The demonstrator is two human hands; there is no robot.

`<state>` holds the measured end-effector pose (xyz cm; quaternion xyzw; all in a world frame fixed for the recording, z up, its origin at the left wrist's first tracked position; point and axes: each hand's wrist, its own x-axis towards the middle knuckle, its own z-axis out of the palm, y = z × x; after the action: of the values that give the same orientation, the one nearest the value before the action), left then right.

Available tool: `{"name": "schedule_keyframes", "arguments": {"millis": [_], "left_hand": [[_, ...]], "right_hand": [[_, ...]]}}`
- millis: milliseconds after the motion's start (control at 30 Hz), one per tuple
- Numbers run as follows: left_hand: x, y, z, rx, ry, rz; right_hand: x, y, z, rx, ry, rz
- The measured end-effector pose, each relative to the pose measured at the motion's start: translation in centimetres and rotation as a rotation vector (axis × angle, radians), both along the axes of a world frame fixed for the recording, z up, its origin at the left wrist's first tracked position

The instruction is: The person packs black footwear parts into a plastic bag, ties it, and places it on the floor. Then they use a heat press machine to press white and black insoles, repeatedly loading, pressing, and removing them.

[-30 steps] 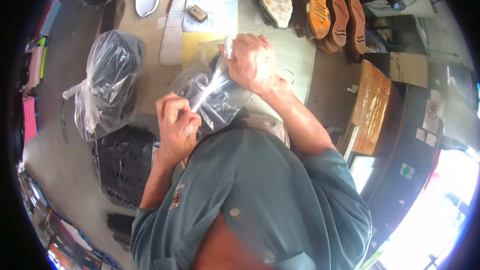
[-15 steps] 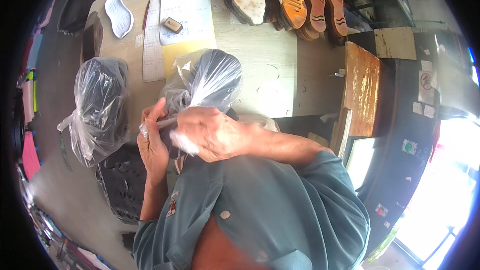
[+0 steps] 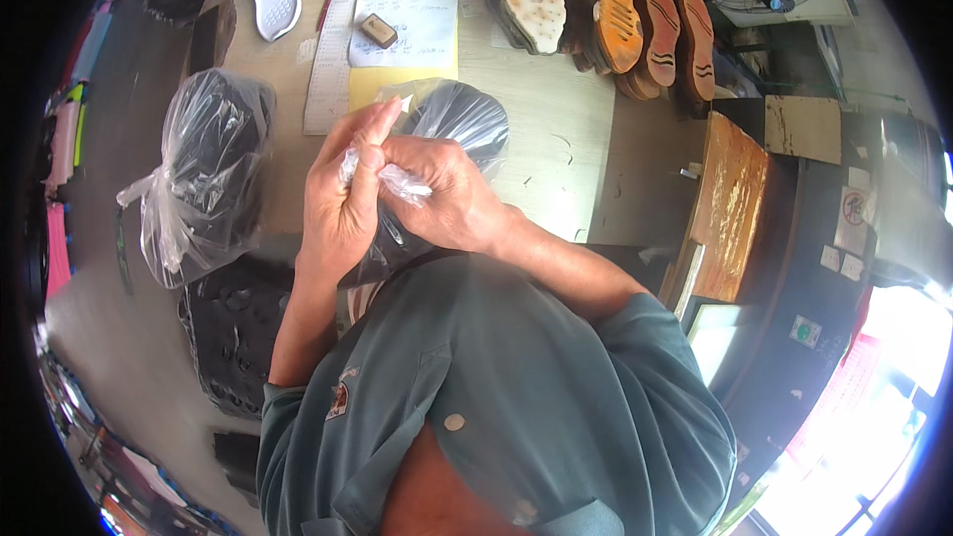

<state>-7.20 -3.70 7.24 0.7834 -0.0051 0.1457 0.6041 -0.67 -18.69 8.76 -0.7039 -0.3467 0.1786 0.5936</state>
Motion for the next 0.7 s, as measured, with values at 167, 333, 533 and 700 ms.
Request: {"name": "schedule_keyframes", "arguments": {"millis": [167,333,533,700], "left_hand": [[-4.2,0.0,-2.1,0.374,0.081,0.082],[-8.9,1.3,-3.5,0.640,0.208,0.263],[-12.5,1.7,-7.2,-0.021,0.302,0.302],[-14.6,1.5,-11.5,0.090,-0.050,0.406]], "right_hand": [[-0.6,-1.3,0.1,-0.189,0.242,-0.104],[0.0,-1.0,-0.6,0.026,-0.645,0.050],[1.6,-0.5,0.3,0.103,-0.589,0.265],[1.1,0.3,0.4,0.033,-0.002,0.331]]}}
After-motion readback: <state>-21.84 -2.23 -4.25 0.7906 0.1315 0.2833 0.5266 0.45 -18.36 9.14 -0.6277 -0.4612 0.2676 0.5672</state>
